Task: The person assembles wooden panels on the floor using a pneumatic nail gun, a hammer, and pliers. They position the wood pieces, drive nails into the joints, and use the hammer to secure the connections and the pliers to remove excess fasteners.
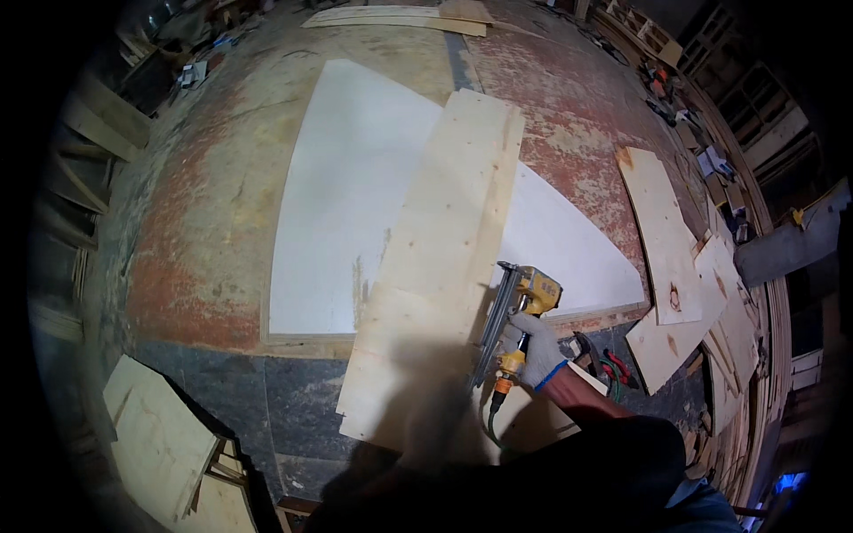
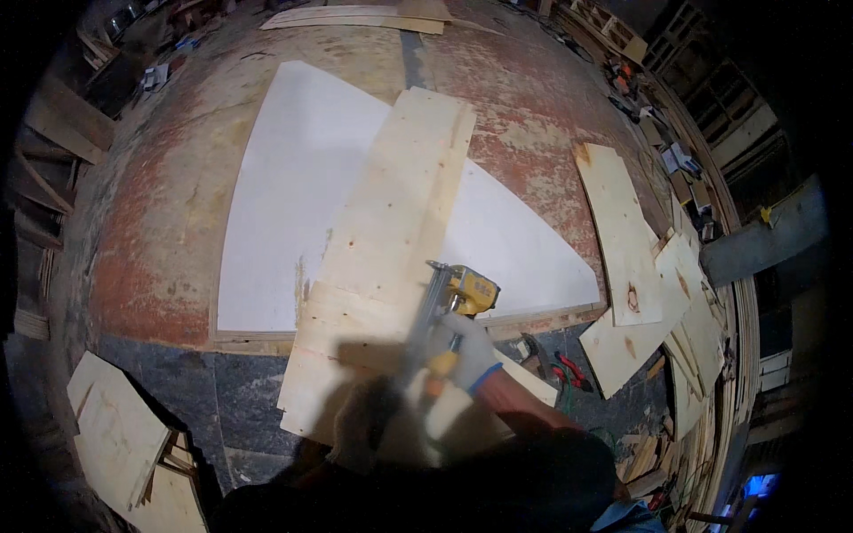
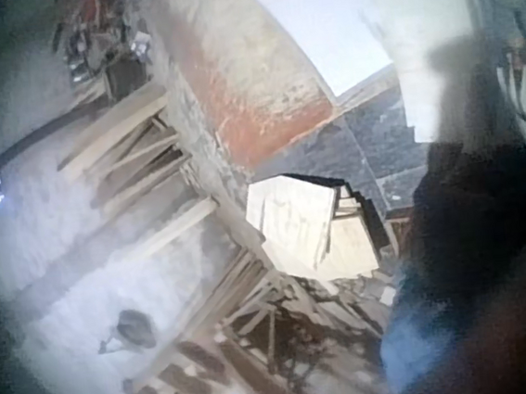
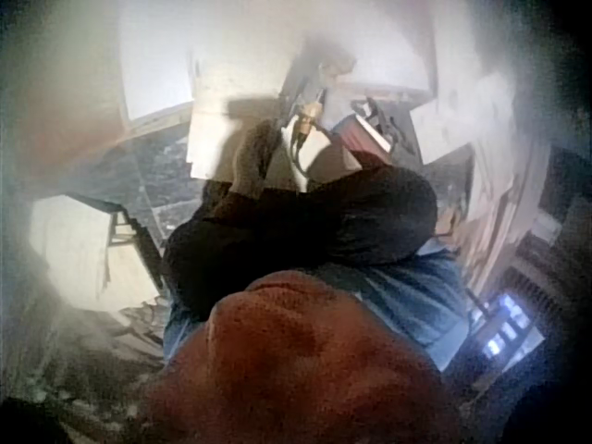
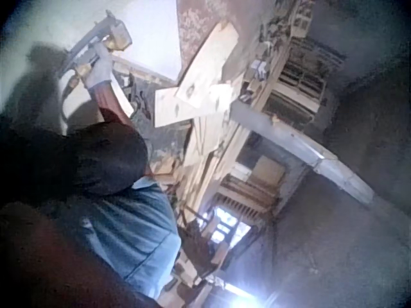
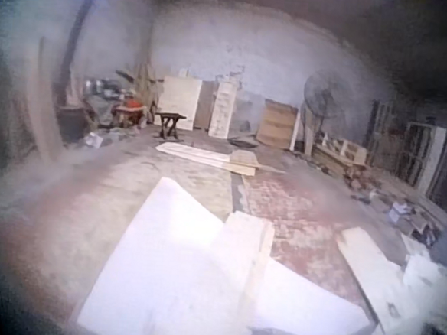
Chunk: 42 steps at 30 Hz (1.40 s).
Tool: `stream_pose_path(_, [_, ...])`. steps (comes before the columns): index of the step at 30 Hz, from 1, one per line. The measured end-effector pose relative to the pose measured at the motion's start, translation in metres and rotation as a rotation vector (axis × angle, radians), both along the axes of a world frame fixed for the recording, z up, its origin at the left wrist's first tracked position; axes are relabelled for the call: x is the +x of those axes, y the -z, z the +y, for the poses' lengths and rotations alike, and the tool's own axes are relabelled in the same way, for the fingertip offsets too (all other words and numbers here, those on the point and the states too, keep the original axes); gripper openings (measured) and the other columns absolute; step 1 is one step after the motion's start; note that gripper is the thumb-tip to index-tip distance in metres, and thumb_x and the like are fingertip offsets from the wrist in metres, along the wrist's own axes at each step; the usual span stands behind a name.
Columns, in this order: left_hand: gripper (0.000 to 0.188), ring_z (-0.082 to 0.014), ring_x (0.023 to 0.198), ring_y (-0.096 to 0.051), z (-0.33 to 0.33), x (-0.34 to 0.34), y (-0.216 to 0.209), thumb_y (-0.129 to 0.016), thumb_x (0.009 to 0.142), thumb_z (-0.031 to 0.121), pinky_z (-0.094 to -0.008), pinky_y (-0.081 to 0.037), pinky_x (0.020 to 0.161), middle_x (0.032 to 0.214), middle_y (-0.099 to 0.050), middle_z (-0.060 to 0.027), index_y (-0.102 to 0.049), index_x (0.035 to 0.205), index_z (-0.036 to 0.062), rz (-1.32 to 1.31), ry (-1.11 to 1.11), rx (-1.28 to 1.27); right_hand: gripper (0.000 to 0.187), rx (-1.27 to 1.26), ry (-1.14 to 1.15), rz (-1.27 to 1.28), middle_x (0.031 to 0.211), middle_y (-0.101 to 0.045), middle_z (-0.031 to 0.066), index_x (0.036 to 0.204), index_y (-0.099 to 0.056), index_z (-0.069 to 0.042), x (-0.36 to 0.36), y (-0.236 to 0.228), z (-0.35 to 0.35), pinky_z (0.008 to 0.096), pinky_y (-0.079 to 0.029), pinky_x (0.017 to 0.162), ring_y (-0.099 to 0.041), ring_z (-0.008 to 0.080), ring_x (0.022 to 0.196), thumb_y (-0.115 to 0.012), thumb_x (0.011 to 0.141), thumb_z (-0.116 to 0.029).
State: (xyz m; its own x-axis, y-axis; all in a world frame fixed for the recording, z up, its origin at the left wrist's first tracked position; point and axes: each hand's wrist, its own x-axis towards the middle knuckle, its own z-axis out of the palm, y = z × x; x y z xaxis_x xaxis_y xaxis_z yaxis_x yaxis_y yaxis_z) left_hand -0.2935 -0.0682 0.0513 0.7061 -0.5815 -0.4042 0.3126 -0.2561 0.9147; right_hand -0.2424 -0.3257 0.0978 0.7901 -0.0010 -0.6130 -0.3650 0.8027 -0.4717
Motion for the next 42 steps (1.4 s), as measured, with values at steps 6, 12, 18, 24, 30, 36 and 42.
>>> stream_pose_path(6, [0.036, -0.0269, 0.091, -0.064, 0.005, 0.002, -0.008, -0.064, 0.091, 0.021, -0.0375, -0.052, 0.078, 0.104, -0.065, -0.0154, -0.063, 0.123, 0.0051, -0.059, -0.098, 0.012, 0.014, 0.127, -0.161, 0.011, 0.086, -0.064, 0.0052, 0.1, -0.064, -0.006, -0.017, 0.003, 0.033, 0.0332, -0.052, 0.064, -0.06, 0.0175, 0.072, -0.058, 0.096, -0.018])
stream_pose_path(12, [0.037, -0.0287, 0.093, -0.064, 0.004, 0.011, -0.015, -0.067, 0.088, 0.019, -0.0387, -0.053, 0.079, 0.105, -0.064, -0.0163, -0.064, 0.123, 0.0057, -0.069, -0.228, -0.02, 0.019, -0.399, -0.258, 0.0, 0.07, -0.059, 0.0031, 0.081, -0.062, -0.006, -0.032, -0.026, 0.067, 0.0297, -0.048, 0.063, -0.058, 0.0154, 0.065, -0.057, 0.096, -0.015])
stream_pose_path(18, [0.04, -0.0305, 0.094, -0.065, 0.018, 0.032, -0.025, -0.07, 0.085, 0.017, -0.04, -0.053, 0.081, 0.106, -0.064, -0.0171, -0.064, 0.123, 0.0063, -0.123, -0.528, -0.119, 0.014, -0.176, -0.302, 0.204, 0.065, -0.057, 0.0013, 0.092, -0.062, -0.006, -0.026, -0.04, 0.069, 0.0282, -0.048, 0.053, -0.059, 0.0127, 0.061, -0.065, 0.096, -0.019])
stream_pose_path(24, [0.028, -0.0315, 0.09, -0.066, 0.09, 0.073, -0.018, -0.065, 0.094, 0.024, -0.0412, -0.053, 0.079, 0.099, -0.065, -0.0185, -0.065, 0.116, 0.0057, -0.572, -0.573, 0.485, 0.026, -0.842, -0.75, -0.009, 0.07, -0.064, 0.0011, 0.107, -0.064, -0.001, 0.026, -0.08, 0.022, 0.0253, -0.052, 0.053, -0.06, 0.0101, 0.057, -0.071, 0.091, -0.02])
stream_pose_path(30, [0.042, -0.0383, 0.087, -0.063, 0.126, 0.054, 0.048, -0.05, 0.102, 0.038, -0.0446, -0.049, 0.079, 0.098, -0.067, -0.0233, -0.066, 0.107, -0.0006, -0.374, -0.467, 0.545, 0.039, -1.292, -1.192, -0.017, 0.075, -0.068, 0.0059, 0.098, -0.073, 0.002, 0.102, -0.082, 0.021, 0.0276, -0.05, 0.061, -0.059, 0.011, 0.062, -0.073, 0.09, -0.036])
stream_pose_path(36, [0.044, -0.045, 0.097, -0.064, 0.125, 0.053, 0.041, -0.049, 0.103, 0.038, -0.0514, -0.049, 0.087, 0.102, -0.068, -0.0252, -0.066, 0.109, -0.0015, -0.034, -0.494, 0.378, 0.045, -1.526, -1.434, -0.188, 0.077, -0.069, 0.0077, 0.101, -0.073, 0.002, 0.167, -0.058, 0.054, 0.029, -0.051, 0.061, -0.062, 0.0133, 0.064, -0.07, 0.091, -0.041])
stream_pose_path(42, [0.045, -0.0453, 0.093, -0.063, 0.125, 0.069, 0.033, -0.049, 0.103, 0.04, -0.0509, -0.048, 0.083, 0.099, -0.067, -0.025, -0.065, 0.099, -0.001, -0.114, -0.427, 0.459, 0.041, -1.456, -1.477, -0.207, 0.074, -0.069, 0.0079, 0.098, -0.074, 0.0, 0.194, -0.029, 0.093, 0.0299, -0.05, 0.061, -0.063, 0.0139, 0.063, -0.074, 0.087, -0.039])
